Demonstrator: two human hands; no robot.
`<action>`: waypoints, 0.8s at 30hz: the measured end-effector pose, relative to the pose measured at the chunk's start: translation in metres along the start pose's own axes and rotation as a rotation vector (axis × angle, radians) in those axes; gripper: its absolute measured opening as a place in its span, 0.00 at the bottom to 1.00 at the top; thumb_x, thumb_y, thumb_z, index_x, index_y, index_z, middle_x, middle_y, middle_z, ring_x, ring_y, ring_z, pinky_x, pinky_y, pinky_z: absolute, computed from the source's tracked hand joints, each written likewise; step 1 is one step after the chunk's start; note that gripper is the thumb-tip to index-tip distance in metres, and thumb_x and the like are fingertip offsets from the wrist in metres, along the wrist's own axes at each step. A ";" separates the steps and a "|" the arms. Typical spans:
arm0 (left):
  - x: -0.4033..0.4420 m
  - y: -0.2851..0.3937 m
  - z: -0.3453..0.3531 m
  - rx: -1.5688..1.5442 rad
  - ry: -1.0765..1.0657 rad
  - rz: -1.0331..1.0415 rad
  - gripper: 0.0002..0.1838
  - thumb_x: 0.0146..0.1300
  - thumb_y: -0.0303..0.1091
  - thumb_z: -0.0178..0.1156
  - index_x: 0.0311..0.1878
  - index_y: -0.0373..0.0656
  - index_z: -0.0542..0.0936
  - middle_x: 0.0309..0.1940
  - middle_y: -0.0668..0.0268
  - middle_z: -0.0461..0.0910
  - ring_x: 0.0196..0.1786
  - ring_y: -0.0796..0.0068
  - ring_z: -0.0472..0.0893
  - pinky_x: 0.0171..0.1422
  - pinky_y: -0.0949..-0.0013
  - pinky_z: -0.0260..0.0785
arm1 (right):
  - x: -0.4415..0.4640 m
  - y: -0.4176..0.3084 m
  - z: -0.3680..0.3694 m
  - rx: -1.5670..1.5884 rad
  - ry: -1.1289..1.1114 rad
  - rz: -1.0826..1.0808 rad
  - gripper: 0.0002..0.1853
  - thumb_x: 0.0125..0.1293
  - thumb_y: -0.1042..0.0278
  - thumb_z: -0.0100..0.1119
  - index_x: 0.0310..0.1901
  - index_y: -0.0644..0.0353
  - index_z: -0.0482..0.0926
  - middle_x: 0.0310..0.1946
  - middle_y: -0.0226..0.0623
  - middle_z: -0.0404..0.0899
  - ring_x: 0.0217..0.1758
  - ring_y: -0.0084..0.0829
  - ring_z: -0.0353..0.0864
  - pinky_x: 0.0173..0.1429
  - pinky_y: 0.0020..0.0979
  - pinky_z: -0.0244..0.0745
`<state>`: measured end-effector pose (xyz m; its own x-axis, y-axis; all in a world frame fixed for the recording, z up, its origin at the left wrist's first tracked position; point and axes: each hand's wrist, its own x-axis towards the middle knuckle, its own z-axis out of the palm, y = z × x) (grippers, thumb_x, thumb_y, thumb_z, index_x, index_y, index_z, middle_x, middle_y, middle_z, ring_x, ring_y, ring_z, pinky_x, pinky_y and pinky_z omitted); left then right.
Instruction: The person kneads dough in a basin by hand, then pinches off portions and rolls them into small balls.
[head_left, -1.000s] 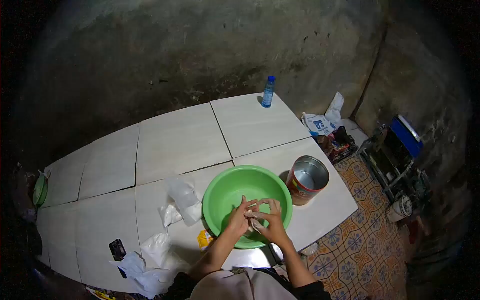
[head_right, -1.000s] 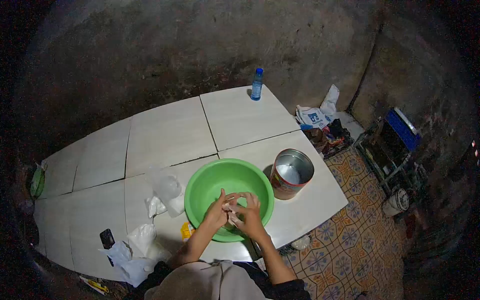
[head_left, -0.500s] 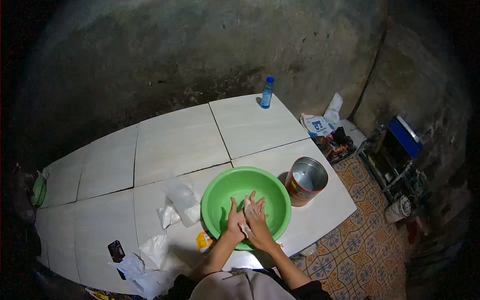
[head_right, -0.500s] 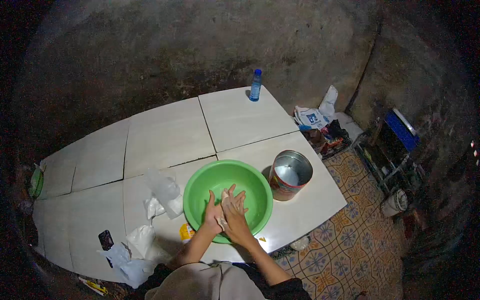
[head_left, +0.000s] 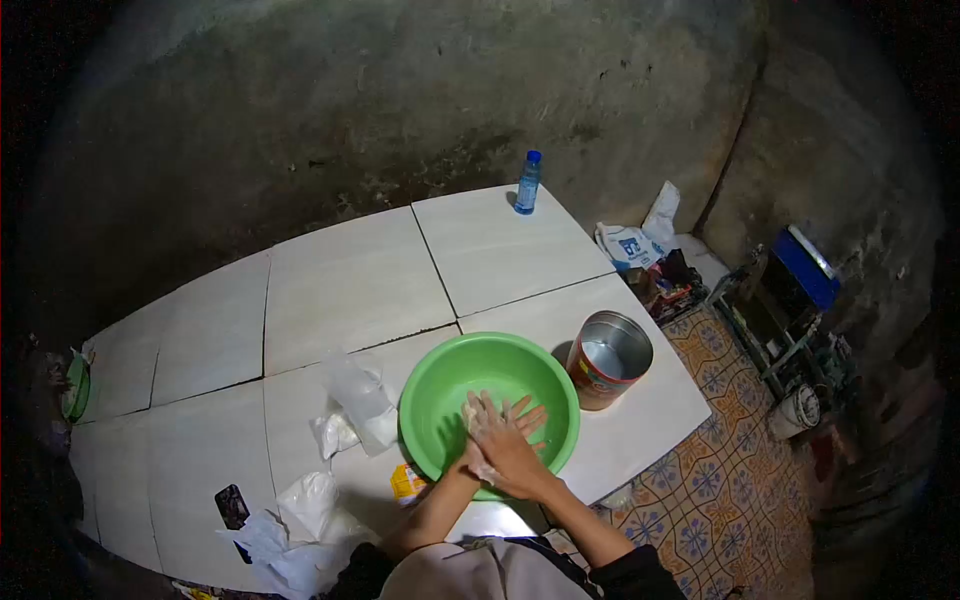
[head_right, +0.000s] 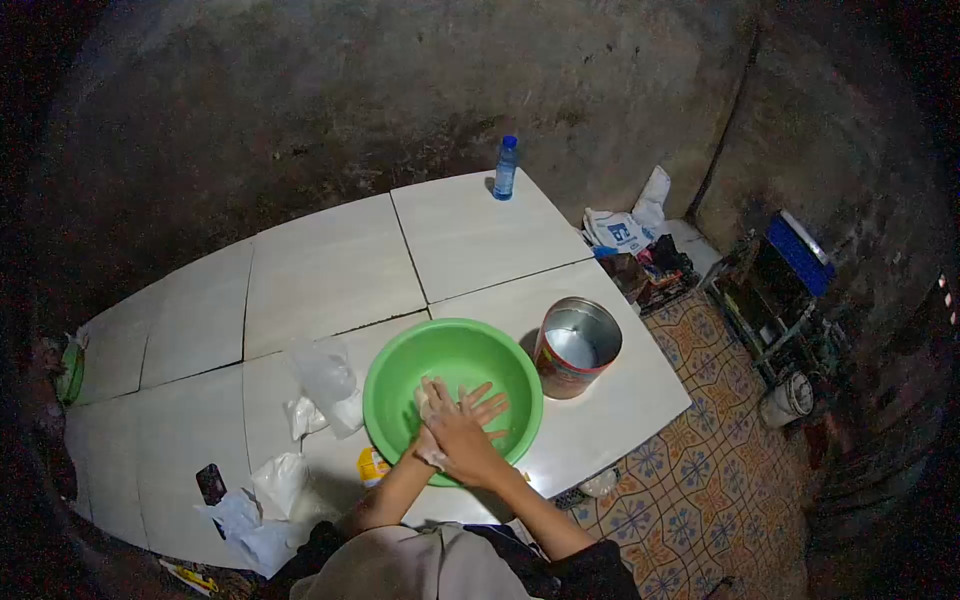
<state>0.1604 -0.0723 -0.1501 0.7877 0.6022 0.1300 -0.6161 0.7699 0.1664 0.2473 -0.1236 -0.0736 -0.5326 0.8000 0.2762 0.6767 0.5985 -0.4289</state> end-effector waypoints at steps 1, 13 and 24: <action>0.002 0.008 -0.006 -0.236 -0.303 -0.003 0.55 0.58 0.80 0.29 0.76 0.44 0.45 0.77 0.53 0.44 0.78 0.56 0.47 0.77 0.39 0.38 | -0.002 -0.012 -0.006 0.032 0.023 -0.054 0.44 0.66 0.42 0.47 0.72 0.68 0.50 0.75 0.57 0.42 0.78 0.58 0.37 0.77 0.56 0.29; -0.007 0.013 0.029 0.079 0.201 0.112 0.56 0.57 0.81 0.28 0.76 0.43 0.48 0.75 0.50 0.49 0.77 0.52 0.49 0.78 0.44 0.42 | -0.015 0.000 -0.001 -0.042 0.013 0.042 0.44 0.65 0.40 0.48 0.72 0.65 0.50 0.75 0.58 0.37 0.77 0.62 0.36 0.73 0.66 0.24; -0.040 0.048 0.028 0.679 0.371 -0.096 0.27 0.66 0.23 0.53 0.68 0.33 0.62 0.62 0.50 0.70 0.61 0.61 0.75 0.64 0.63 0.68 | -0.026 0.037 -0.003 -0.164 0.068 0.262 0.36 0.69 0.44 0.47 0.75 0.47 0.53 0.76 0.54 0.33 0.79 0.59 0.28 0.73 0.65 0.21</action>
<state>0.0993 -0.0648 -0.1200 0.7121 0.6632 -0.2306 -0.3161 0.5960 0.7381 0.2878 -0.1217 -0.0936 -0.2978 0.9255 0.2342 0.8621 0.3661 -0.3503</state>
